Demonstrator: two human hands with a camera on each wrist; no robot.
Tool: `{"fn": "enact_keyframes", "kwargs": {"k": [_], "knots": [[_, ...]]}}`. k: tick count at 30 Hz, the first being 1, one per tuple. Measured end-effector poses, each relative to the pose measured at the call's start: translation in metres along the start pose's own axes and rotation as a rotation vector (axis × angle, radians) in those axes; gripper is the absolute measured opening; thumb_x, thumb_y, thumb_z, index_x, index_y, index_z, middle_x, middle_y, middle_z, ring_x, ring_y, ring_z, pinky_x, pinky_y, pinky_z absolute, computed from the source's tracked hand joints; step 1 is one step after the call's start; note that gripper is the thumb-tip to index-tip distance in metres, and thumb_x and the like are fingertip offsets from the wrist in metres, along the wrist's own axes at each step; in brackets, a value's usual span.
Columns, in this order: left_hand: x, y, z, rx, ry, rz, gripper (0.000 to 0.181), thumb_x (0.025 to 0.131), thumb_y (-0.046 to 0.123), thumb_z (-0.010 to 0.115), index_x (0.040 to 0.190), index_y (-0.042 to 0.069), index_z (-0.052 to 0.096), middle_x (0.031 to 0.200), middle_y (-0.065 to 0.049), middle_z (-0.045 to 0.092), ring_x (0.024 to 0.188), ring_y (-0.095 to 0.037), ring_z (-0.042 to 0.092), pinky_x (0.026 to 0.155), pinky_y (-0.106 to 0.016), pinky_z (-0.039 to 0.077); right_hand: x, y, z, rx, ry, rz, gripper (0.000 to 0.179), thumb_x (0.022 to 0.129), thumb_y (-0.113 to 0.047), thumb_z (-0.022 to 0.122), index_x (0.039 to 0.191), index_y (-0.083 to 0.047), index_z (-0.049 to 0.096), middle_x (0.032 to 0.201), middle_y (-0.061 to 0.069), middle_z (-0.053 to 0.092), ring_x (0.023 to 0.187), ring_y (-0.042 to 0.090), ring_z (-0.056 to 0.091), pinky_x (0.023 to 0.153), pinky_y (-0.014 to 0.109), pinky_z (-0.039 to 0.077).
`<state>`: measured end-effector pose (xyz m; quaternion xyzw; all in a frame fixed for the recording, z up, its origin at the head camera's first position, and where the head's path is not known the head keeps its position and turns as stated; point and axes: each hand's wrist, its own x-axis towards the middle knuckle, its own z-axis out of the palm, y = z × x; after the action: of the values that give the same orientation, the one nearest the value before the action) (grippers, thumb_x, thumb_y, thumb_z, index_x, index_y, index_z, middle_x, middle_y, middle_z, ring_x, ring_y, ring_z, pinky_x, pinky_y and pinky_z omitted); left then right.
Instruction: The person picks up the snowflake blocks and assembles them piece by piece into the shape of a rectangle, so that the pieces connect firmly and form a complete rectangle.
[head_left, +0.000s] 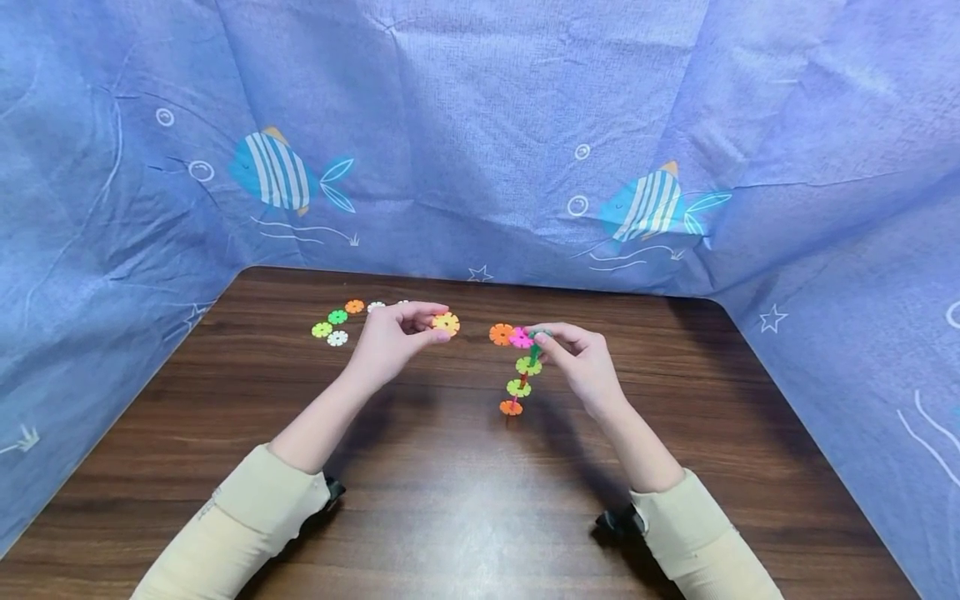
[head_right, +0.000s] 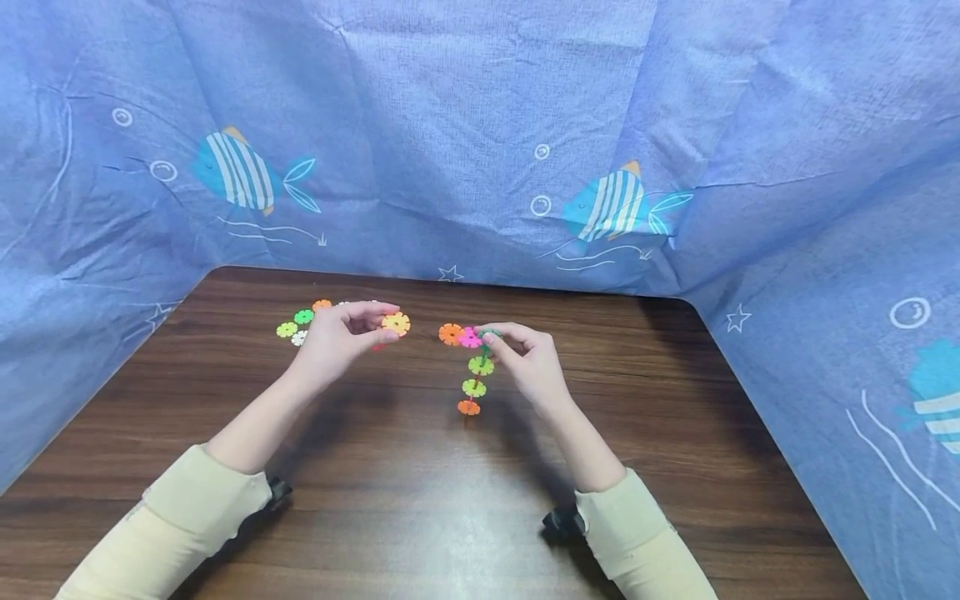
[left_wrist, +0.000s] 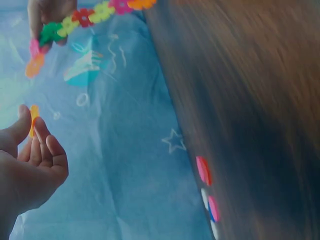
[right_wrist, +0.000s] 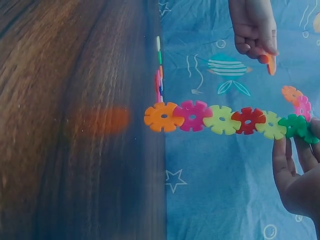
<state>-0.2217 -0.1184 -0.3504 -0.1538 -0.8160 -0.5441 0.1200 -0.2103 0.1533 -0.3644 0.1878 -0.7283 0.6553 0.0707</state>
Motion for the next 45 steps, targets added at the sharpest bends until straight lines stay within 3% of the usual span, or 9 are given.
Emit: {"fn": "enact_keyframes", "kwargs": {"k": [7, 20, 23, 27, 34, 42, 45], "knots": [[-0.006, 0.011, 0.013, -0.073, 0.053, -0.032, 0.037, 0.074, 0.023, 0.081, 0.107, 0.009, 0.072, 0.083, -0.007, 0.07, 0.068, -0.012, 0.06, 0.059, -0.02, 0.047, 0.0, -0.002, 0.002, -0.001, -0.005, -0.029, 0.025, 0.091, -0.012, 0.062, 0.105, 0.008, 0.066, 0.087, 0.0, 0.071, 0.068, 0.013, 0.064, 0.069, 0.031, 0.057], [-0.01, 0.016, 0.03, -0.11, 0.028, -0.073, 0.035, 0.075, 0.025, 0.08, 0.107, 0.012, 0.072, 0.083, -0.005, 0.07, 0.069, -0.013, 0.058, 0.056, -0.02, 0.044, -0.001, -0.003, 0.006, -0.064, -0.039, -0.039, 0.023, 0.091, -0.014, 0.064, 0.107, 0.002, 0.069, 0.094, 0.002, 0.072, 0.074, 0.018, 0.066, 0.072, 0.034, 0.057], [-0.011, 0.017, 0.032, -0.124, 0.028, -0.074, 0.035, 0.076, 0.024, 0.08, 0.107, 0.011, 0.072, 0.083, -0.006, 0.071, 0.069, -0.013, 0.058, 0.056, -0.02, 0.044, -0.002, -0.004, 0.007, -0.116, -0.045, -0.054, 0.022, 0.09, -0.016, 0.064, 0.107, -0.002, 0.07, 0.098, 0.006, 0.072, 0.079, 0.018, 0.066, 0.073, 0.029, 0.055], [-0.013, 0.019, 0.037, -0.128, 0.051, -0.077, 0.035, 0.075, 0.023, 0.08, 0.106, 0.009, 0.072, 0.084, -0.008, 0.071, 0.068, -0.013, 0.059, 0.056, -0.019, 0.045, -0.003, -0.006, 0.011, -0.168, -0.049, -0.062, 0.02, 0.09, -0.014, 0.065, 0.107, -0.006, 0.07, 0.103, 0.008, 0.071, 0.087, 0.008, 0.063, 0.073, 0.02, 0.05], [-0.015, 0.02, 0.045, -0.108, 0.061, -0.065, 0.036, 0.075, 0.026, 0.079, 0.106, 0.008, 0.072, 0.084, -0.007, 0.072, 0.069, -0.013, 0.06, 0.058, -0.021, 0.048, -0.009, -0.03, 0.024, -0.18, -0.066, -0.098, 0.019, 0.088, -0.005, 0.064, 0.104, 0.006, 0.067, 0.101, 0.019, 0.069, 0.089, 0.003, 0.063, 0.074, 0.018, 0.05], [-0.017, 0.022, 0.047, -0.107, 0.063, -0.049, 0.034, 0.076, 0.028, 0.079, 0.105, 0.012, 0.073, 0.082, -0.003, 0.072, 0.068, -0.015, 0.06, 0.058, -0.023, 0.048, -0.01, -0.033, 0.026, -0.204, -0.063, -0.11, 0.014, 0.084, -0.002, 0.069, 0.095, 0.004, 0.072, 0.097, 0.017, 0.07, 0.082, 0.004, 0.064, 0.066, 0.027, 0.055], [-0.018, 0.024, 0.047, -0.116, 0.059, -0.034, 0.033, 0.075, 0.026, 0.079, 0.104, 0.012, 0.073, 0.08, -0.003, 0.072, 0.066, -0.016, 0.058, 0.056, -0.022, 0.047, -0.01, -0.033, 0.026, -0.212, -0.062, -0.125, 0.012, 0.083, -0.002, 0.07, 0.092, 0.005, 0.072, 0.095, 0.017, 0.07, 0.082, 0.003, 0.064, 0.065, 0.025, 0.055]]}}
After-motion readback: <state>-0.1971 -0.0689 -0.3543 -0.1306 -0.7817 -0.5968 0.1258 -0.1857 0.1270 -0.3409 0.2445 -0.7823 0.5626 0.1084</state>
